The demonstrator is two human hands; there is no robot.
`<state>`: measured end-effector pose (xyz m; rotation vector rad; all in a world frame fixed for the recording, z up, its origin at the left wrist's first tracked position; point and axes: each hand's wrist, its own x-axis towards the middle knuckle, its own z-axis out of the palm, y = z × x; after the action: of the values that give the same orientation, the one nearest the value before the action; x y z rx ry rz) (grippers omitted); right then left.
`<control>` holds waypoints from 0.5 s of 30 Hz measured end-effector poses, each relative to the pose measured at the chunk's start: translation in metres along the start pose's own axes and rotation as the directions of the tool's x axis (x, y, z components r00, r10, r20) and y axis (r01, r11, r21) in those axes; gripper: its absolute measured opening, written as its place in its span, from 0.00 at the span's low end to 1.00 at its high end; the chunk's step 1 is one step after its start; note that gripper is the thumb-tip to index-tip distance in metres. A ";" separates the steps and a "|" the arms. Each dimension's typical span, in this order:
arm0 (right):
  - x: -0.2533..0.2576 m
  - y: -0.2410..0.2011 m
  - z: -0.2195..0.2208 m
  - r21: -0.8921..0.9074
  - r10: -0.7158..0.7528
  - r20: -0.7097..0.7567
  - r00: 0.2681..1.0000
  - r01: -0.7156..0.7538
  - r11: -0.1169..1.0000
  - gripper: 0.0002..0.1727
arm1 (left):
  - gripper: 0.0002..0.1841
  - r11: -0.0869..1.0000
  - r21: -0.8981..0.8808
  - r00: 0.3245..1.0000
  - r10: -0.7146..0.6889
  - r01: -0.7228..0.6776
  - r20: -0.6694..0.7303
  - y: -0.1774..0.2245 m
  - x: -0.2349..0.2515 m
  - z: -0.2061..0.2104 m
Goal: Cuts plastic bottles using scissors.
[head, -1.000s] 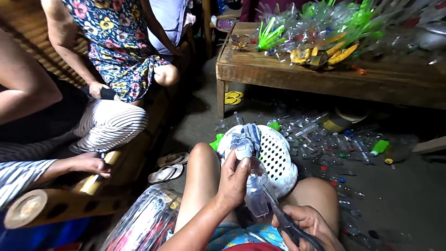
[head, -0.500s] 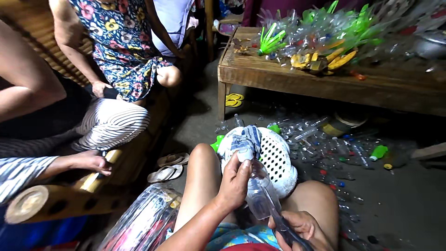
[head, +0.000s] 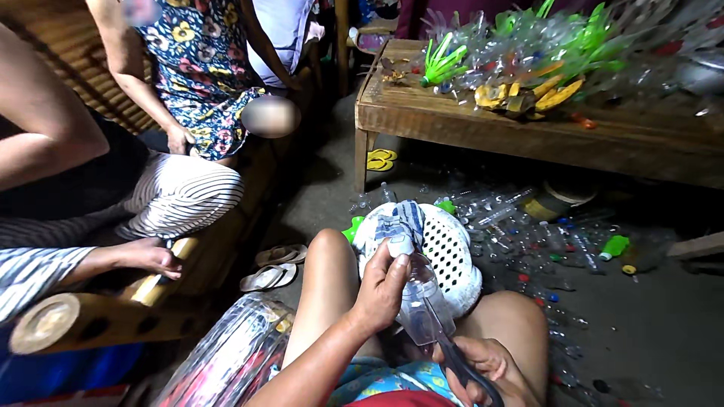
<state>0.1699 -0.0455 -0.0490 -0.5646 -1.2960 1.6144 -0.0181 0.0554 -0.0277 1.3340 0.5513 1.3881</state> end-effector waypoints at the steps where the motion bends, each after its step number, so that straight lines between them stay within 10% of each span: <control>1: -0.001 -0.001 -0.001 -0.001 -0.001 -0.001 1.000 0.001 1.000 0.19 | 0.15 1.000 0.009 1.000 0.004 -0.004 0.001 -0.001 0.000 0.000; 15: -0.003 -0.012 0.002 -0.076 0.031 -0.053 0.998 -0.035 0.996 0.22 | 0.15 1.000 0.011 1.000 -0.004 0.004 -0.006 -0.008 -0.006 0.000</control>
<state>0.1739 -0.0492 -0.0377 -0.6741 -1.3210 1.5718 -0.0160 0.0523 -0.0371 1.3374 0.5659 1.3880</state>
